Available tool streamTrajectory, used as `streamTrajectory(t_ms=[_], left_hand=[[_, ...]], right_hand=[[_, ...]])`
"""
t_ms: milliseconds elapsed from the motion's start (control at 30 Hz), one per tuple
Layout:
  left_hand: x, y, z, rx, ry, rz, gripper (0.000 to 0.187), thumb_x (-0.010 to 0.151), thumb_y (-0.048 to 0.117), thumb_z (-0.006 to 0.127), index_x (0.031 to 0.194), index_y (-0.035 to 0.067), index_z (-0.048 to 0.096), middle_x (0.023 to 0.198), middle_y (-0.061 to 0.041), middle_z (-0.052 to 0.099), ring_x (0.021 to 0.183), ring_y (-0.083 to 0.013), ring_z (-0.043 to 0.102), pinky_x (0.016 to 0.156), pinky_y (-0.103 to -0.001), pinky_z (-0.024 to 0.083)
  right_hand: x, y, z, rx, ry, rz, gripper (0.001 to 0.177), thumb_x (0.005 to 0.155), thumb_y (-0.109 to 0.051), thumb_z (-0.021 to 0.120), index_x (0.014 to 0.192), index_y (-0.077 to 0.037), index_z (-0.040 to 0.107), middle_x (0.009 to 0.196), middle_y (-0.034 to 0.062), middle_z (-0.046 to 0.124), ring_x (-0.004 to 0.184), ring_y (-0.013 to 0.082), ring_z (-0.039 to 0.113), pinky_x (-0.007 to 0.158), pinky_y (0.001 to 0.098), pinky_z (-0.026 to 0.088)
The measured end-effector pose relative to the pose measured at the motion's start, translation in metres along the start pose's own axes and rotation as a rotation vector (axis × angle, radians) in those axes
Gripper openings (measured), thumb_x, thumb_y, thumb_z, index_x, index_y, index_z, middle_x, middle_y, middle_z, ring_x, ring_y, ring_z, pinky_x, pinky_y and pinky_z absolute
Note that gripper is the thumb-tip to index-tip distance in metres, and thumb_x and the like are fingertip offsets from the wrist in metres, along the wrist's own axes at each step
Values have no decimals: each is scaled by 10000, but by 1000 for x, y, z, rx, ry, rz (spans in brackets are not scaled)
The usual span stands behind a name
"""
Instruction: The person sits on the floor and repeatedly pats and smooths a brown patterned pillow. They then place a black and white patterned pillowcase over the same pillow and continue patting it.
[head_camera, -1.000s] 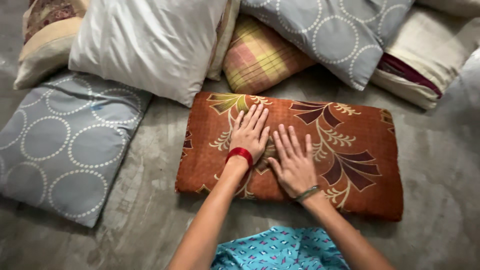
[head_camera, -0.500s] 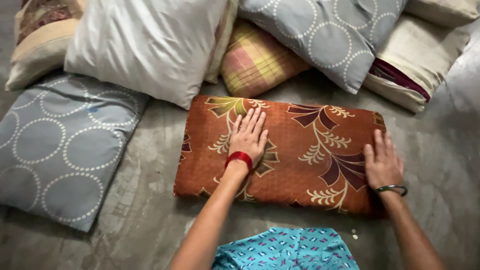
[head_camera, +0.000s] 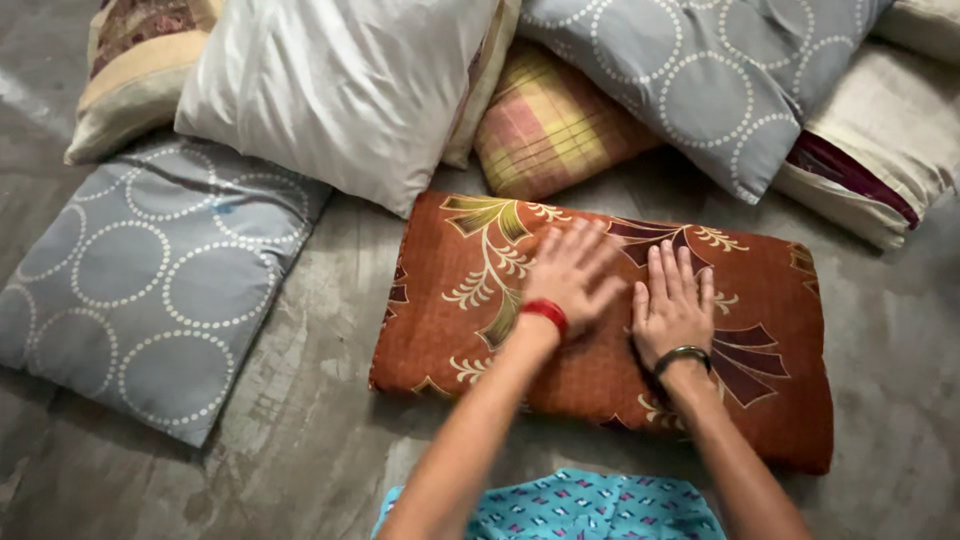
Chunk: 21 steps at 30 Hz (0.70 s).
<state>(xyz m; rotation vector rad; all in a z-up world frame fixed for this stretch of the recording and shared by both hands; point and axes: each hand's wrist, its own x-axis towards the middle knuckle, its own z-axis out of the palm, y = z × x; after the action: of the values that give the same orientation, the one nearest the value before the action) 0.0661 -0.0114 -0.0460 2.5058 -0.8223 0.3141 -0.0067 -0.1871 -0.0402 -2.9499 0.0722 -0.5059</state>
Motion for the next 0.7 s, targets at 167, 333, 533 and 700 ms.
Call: streamTrajectory(t_ms=[167, 333, 533, 700], left_hand=[[1, -74, -39, 235, -145, -249, 610, 1019, 599, 390, 1520, 254, 439, 1670, -31, 324, 1561, -227, 231, 1274, -443, 112], [-27, -119, -68, 236, -31, -429, 651, 1020, 588, 396, 1569, 238, 401, 1662, -41, 324, 1548, -223, 233, 1262, -452, 131], [-62, -147, -83, -27, 60, -787, 735, 987, 602, 432, 1597, 201, 347, 1632, -97, 359, 1506, -246, 301, 1235, -465, 199], [-76, -105, -87, 159, 258, -652, 645, 1063, 473, 440, 1576, 85, 389, 1635, -196, 368, 1539, -326, 294, 1243, -522, 182]], right_hand=[[-2, -2, -21, 35, 33, -32, 551, 1072, -384, 404, 1581, -179, 456, 1658, 72, 399, 1563, 270, 279, 1291, 490, 134], [-2, -3, -20, 39, 53, -35, 546, 1072, -372, 420, 1580, -176, 462, 1665, 74, 402, 1566, 287, 300, 1294, 496, 144], [-3, -2, -20, 34, 62, -28, 544, 1071, -381, 422, 1575, -181, 473, 1650, 77, 420, 1559, 286, 309, 1294, 494, 149], [-6, 3, -12, 28, 75, -38, 551, 1086, -390, 402, 1588, -167, 453, 1666, 92, 404, 1571, 284, 289, 1291, 502, 135]])
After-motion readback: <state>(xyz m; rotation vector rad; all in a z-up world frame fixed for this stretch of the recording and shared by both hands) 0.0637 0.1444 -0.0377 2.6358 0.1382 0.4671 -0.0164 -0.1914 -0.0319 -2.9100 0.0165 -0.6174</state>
